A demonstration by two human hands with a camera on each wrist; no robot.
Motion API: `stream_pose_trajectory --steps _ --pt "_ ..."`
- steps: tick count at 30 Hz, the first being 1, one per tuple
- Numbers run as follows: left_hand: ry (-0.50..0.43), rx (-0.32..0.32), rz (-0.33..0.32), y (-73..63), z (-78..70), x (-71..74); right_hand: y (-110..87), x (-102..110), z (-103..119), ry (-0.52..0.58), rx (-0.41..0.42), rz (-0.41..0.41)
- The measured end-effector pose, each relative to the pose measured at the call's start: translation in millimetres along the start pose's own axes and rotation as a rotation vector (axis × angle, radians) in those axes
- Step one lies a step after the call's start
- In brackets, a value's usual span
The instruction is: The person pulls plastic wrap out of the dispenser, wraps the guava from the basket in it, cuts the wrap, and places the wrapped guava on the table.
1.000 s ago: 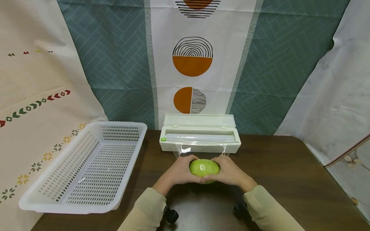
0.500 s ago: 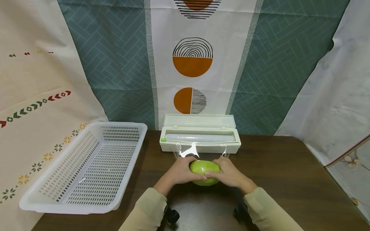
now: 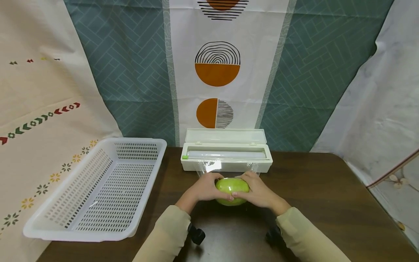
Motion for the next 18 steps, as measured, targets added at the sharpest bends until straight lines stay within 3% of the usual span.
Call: stream_pose_trajectory --steps 5,11,18 --pt "-0.023 0.042 0.023 2.5 -0.3 1.7 0.0 2.4 -2.5 0.031 -0.022 0.018" --pt "-0.036 0.075 0.038 5.5 2.5 2.5 2.4 2.4 -4.4 0.007 0.010 0.007" --pt "-0.026 0.042 -0.013 3.8 4.5 3.5 6.1 2.6 -6.5 -0.012 0.030 -0.007"
Point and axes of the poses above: each hand's wrist, its own y-axis towards the middle knuckle, its own x-axis out of the back of the hand, z = x × y, the point moved 1 cm from there along y, towards the middle knuckle, and after that the axes turned 6 degrees about x, right-handed, at the moved point
